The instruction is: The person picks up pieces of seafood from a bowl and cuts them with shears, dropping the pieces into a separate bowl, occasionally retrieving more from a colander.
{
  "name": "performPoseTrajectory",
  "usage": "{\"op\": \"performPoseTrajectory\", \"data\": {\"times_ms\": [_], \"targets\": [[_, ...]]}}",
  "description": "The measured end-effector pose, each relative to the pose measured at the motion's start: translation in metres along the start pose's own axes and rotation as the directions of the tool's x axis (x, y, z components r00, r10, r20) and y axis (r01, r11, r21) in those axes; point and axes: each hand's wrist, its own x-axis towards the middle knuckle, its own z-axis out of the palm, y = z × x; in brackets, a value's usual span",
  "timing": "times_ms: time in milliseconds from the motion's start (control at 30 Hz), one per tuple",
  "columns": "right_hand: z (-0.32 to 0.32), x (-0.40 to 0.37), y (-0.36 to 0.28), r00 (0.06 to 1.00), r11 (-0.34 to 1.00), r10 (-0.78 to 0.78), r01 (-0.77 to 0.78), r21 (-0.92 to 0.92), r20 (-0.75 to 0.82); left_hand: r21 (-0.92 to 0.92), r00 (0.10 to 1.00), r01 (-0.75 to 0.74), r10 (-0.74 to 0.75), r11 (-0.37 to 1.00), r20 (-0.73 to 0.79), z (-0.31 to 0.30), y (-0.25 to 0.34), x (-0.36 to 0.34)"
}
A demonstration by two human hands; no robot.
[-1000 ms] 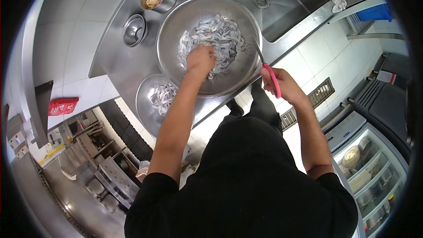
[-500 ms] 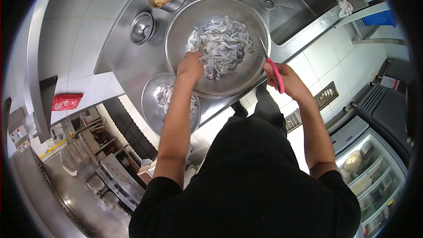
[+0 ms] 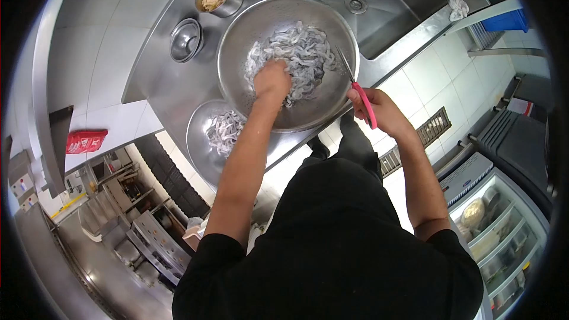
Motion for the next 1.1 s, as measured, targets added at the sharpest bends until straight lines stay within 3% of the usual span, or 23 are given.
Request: {"op": "performPoseTrajectory", "data": {"times_ms": [333,500,633,733,800,867,967,1100], "targets": [[0.012,0.001,0.009,1.000,0.999,-0.007,0.006,0.034,0.011,-0.176,0.991,0.106,-0.089,0.979,0.100,-0.050,-0.030,-0.018],[0.022,0.001,0.003,0.999,1.000,-0.025,0.025,-0.013,0.035,-0.382,0.994,0.082,-0.101,0.920,-0.031,-0.057,-0.031,-0.030],[0.025,-0.007,-0.007,0.997,0.998,-0.009,0.014,-0.064,0.079,-0.645,0.986,-0.020,-0.092,0.764,-0.140,-0.080,-0.023,-0.041],[0.033,-0.008,-0.008,0.998,0.998,0.015,-0.011,-0.059,0.062,-0.321,0.995,-0.027,-0.007,0.947,-0.104,-0.072,-0.039,-0.031],[0.037,-0.007,-0.005,0.994,0.997,-0.019,0.026,-0.071,0.104,-0.298,0.993,-0.004,-0.030,0.955,-0.112,-0.064,-0.048,-0.028],[0.036,-0.009,-0.001,0.995,0.998,-0.031,0.036,-0.051,0.099,-0.362,0.993,0.080,-0.105,0.929,-0.051,-0.071,-0.043,-0.037],[0.045,-0.010,-0.001,0.995,0.999,-0.002,0.006,-0.033,0.104,-0.641,0.982,0.174,-0.178,0.747,0.059,-0.076,-0.056,-0.040],[0.049,-0.008,0.000,0.981,0.996,-0.046,0.060,-0.070,0.191,-0.755,0.978,0.191,-0.185,0.628,0.094,-0.085,-0.054,-0.046]]}}
